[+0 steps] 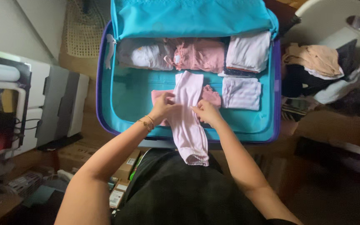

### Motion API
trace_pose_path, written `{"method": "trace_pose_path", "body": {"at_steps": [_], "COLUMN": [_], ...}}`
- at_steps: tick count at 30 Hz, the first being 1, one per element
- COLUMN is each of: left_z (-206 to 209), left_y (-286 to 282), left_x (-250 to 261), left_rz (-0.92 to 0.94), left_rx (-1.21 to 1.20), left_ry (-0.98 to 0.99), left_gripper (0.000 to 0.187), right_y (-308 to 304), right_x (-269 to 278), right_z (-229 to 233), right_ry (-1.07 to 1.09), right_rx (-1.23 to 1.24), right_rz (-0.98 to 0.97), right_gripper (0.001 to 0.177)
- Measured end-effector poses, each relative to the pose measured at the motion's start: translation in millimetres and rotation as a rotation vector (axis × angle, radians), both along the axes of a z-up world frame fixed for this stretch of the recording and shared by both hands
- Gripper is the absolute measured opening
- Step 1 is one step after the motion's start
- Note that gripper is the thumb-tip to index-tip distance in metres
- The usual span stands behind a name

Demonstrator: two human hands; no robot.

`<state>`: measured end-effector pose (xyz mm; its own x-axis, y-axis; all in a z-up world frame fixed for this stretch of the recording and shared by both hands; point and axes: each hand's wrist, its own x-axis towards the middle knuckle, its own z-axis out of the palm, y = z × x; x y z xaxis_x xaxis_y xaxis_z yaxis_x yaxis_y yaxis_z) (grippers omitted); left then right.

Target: The person picks up clothing items from a chair and packs them into a suitcase by hand, folding several items before placing them into rows.

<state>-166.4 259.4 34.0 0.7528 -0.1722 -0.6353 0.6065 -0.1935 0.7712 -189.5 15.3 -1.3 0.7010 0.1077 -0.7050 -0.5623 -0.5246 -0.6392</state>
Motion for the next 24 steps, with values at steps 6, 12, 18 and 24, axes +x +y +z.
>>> {"method": "trace_pose_path", "body": {"at_steps": [6,12,18,24], "left_z": [48,144,238,268], "left_y": [-19,-12,-13,1], "left_x": [6,28,81,87], "left_rz": [0.187,0.295,0.138,-0.182], "left_rx": [-0.394,-0.658,-0.631,0.063], "left_ry": [-0.29,-0.49,-0.763,-1.186], "left_gripper": [0.04,0.03,0.042,0.057], "right_y": [-2,-3,0,-10], "right_x": [-1,32,86,86], "right_z": [36,176,282,293], "right_ry": [-0.053,-0.319,-0.718,-1.052], "right_rx": [0.703,1.064,0.79,0.096], "right_rz": [-0.583,-0.733,-0.491,-0.051], "right_gripper": [0.016,0.012,0.047,0.034]}}
